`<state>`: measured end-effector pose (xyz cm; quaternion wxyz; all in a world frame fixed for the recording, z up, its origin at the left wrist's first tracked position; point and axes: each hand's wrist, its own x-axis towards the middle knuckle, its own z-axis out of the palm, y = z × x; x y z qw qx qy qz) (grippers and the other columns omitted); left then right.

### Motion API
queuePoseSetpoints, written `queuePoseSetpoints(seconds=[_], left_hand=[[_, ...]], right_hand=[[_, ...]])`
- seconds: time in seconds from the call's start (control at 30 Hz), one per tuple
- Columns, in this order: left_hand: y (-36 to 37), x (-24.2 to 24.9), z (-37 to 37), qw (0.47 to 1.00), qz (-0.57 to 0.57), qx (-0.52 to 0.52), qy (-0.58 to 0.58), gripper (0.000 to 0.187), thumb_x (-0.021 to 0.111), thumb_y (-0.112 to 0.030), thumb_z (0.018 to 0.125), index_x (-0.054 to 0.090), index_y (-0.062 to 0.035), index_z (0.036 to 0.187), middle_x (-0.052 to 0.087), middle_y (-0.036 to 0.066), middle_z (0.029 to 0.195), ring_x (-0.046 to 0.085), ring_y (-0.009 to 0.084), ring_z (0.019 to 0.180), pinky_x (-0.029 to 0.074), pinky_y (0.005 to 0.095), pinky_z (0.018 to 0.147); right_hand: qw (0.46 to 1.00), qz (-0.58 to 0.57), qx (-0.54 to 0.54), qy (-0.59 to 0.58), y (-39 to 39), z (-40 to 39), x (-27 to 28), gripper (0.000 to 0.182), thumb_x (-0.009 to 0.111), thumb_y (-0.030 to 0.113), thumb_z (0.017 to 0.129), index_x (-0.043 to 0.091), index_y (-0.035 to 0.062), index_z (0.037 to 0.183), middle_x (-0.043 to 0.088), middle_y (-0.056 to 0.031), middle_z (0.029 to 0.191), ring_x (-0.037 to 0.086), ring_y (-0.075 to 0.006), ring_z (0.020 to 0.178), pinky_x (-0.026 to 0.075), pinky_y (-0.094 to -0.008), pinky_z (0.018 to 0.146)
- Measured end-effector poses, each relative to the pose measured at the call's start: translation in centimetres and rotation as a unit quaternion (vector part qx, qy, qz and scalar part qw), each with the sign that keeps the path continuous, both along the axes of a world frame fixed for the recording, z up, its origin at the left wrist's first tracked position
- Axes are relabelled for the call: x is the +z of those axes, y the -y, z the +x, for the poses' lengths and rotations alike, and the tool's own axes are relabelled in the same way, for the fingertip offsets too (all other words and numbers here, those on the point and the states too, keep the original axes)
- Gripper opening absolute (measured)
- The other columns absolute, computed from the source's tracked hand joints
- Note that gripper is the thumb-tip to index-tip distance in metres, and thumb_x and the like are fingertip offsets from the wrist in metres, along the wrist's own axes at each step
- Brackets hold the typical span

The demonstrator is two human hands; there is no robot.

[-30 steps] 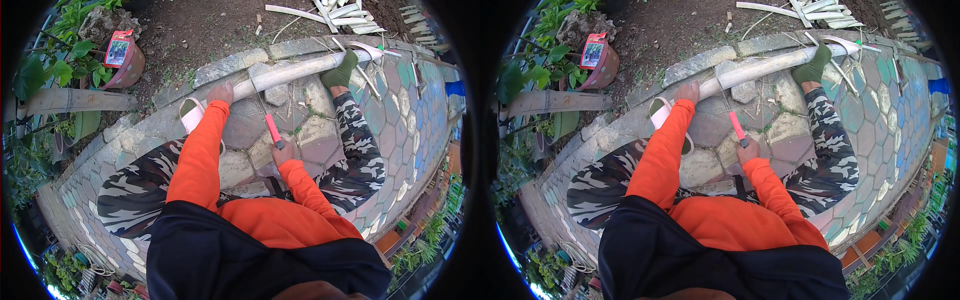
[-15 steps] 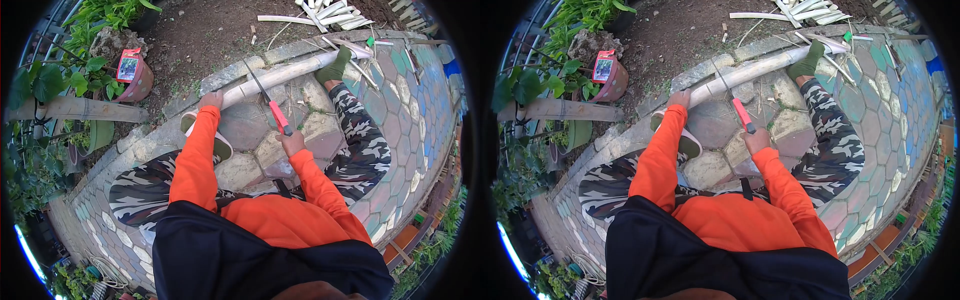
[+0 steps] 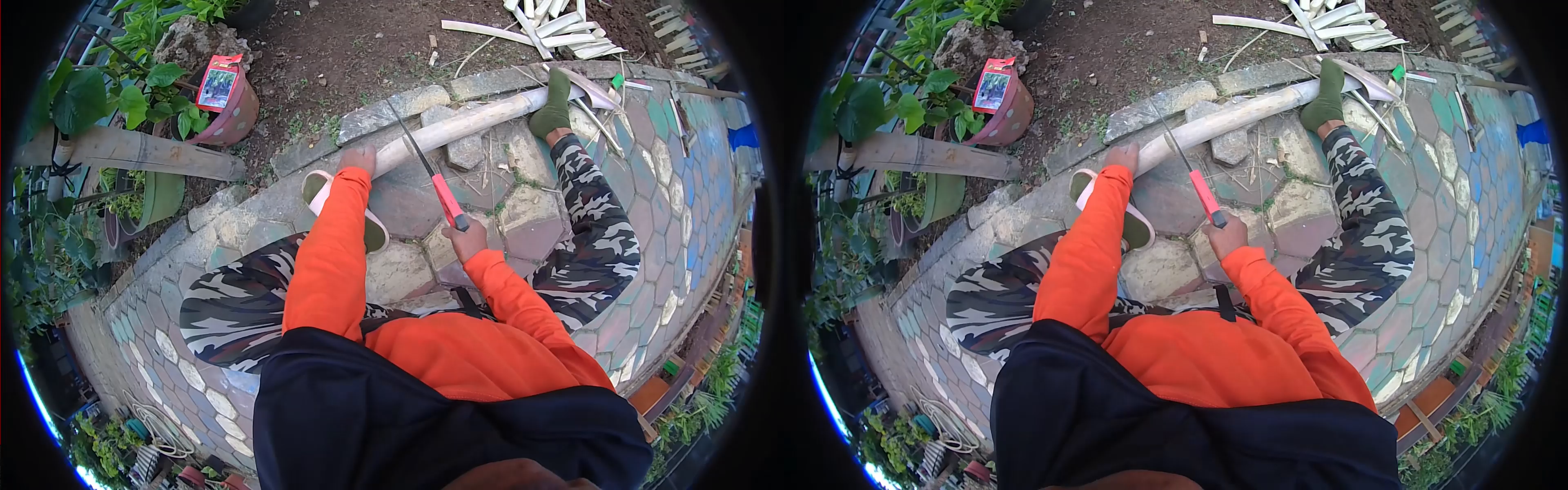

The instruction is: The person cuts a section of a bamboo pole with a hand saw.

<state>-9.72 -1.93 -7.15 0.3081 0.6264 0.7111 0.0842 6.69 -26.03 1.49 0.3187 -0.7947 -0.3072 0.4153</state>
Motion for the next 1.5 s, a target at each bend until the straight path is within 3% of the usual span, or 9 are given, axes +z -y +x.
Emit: queuePoseSetpoints(seconds=[0.2, 0.27, 0.67, 0.83, 0.93, 1.1, 1.17, 1.3, 1.5], left_hand=[[0.3, 2.4, -0.2, 1.000, -0.024, -0.016, 0.008, 0.052, 0.047, -0.045, 0.078, 0.068, 0.0017, 0.089, 0.061, 0.029, 0.091, 0.060, 0.0426, 0.091, 0.045, 0.0448, 0.084], [0.5, 3.3, -0.2, 0.998, -0.046, -0.017, 0.035, 0.060, 0.047, -0.047, 0.078, 0.064, 0.0087, 0.093, 0.059, 0.035, 0.093, 0.059, 0.0443, 0.095, 0.043, 0.0455, 0.086], [-0.5, -0.5, -0.5, 0.998, -0.046, -0.031, 0.006, 0.052, 0.046, -0.043, 0.079, 0.067, 0.0019, 0.094, 0.060, 0.029, 0.098, 0.058, 0.0421, 0.097, 0.043, 0.0433, 0.089], [0.1, 0.7, -0.1, 0.998, -0.056, -0.007, 0.009, 0.053, 0.047, -0.044, 0.077, 0.067, 0.0026, 0.093, 0.060, 0.029, 0.098, 0.058, 0.0423, 0.097, 0.043, 0.0431, 0.089], [-0.4, -0.3, -0.5, 0.999, -0.052, 0.006, 0.012, 0.054, 0.048, -0.044, 0.076, 0.067, 0.0036, 0.092, 0.060, 0.030, 0.096, 0.058, 0.0428, 0.096, 0.043, 0.0436, 0.088], [-0.2, -0.3, -0.3, 0.999, -0.050, -0.007, -0.011, 0.052, 0.042, -0.045, 0.080, 0.067, -0.0007, 0.094, 0.061, 0.029, 0.095, 0.058, 0.0438, 0.095, 0.042, 0.0454, 0.086], [0.0, 0.6, 0.0, 0.999, -0.026, -0.019, 0.011, 0.053, 0.046, -0.041, 0.077, 0.066, 0.0056, 0.091, 0.061, 0.030, 0.093, 0.058, 0.0440, 0.093, 0.044, 0.0445, 0.086], [0.0, 1.5, 0.0, 0.999, -0.048, 0.002, 0.016, 0.052, 0.045, -0.041, 0.077, 0.066, 0.0044, 0.091, 0.060, 0.030, 0.094, 0.058, 0.0439, 0.094, 0.044, 0.0441, 0.087], [-1.1, -0.7, -0.2, 0.998, -0.060, -0.014, -0.008, 0.054, 0.044, -0.043, 0.078, 0.066, 0.0033, 0.094, 0.059, 0.030, 0.099, 0.058, 0.0422, 0.098, 0.043, 0.0438, 0.089]], right_hand=[[0.999, -0.018, 0.035, 0.031, 0.3, -0.3, 0.2, 0.024, 0.068, 0.022, 0.069, 0.060, 0.0005, 0.076, 0.059, -0.0174, 0.064, 0.059, -0.0314, 0.062, 0.046, -0.0390, 0.061], [0.998, -0.016, 0.039, 0.035, 0.5, -0.5, 0.3, 0.024, 0.068, 0.022, 0.069, 0.059, 0.0007, 0.076, 0.059, -0.0176, 0.064, 0.059, -0.0324, 0.062, 0.046, -0.0394, 0.061], [0.997, -0.024, 0.039, 0.060, -0.1, -1.7, -0.4, 0.020, 0.061, 0.019, 0.070, 0.056, 0.0005, 0.074, 0.058, -0.0225, 0.065, 0.058, -0.0411, 0.065, 0.045, -0.0439, 0.063], [0.995, -0.065, 0.072, 0.030, -1.3, -1.3, 4.7, 0.017, 0.056, 0.016, 0.072, 0.055, -0.0007, 0.074, 0.058, -0.0252, 0.067, 0.058, -0.0444, 0.070, 0.044, -0.0480, 0.065], [0.988, -0.071, 0.079, 0.114, 1.3, -1.4, 3.1, 0.018, 0.056, 0.016, 0.073, 0.054, -0.0008, 0.076, 0.058, -0.0271, 0.069, 0.058, -0.0450, 0.073, 0.044, -0.0497, 0.066], [0.989, -0.070, 0.084, 0.104, 0.9, -1.6, 1.1, 0.018, 0.056, 0.017, 0.074, 0.053, -0.0005, 0.078, 0.059, -0.0281, 0.071, 0.058, -0.0451, 0.074, 0.044, -0.0499, 0.066], [0.990, -0.078, 0.082, 0.089, 0.9, -1.3, 1.9, 0.018, 0.056, 0.017, 0.074, 0.054, -0.0005, 0.078, 0.059, -0.0282, 0.072, 0.058, -0.0451, 0.074, 0.044, -0.0498, 0.066], [0.990, -0.070, 0.087, 0.087, 2.2, -1.1, 4.3, 0.016, 0.055, 0.016, 0.075, 0.055, 0.0005, 0.080, 0.058, -0.0281, 0.070, 0.057, -0.0456, 0.073, 0.044, -0.0492, 0.065], [0.985, -0.073, 0.092, 0.128, 1.6, -1.2, 0.8, 0.016, 0.057, 0.016, 0.075, 0.055, 0.0011, 0.081, 0.057, -0.0282, 0.068, 0.057, -0.0459, 0.072, 0.045, -0.0498, 0.065]])
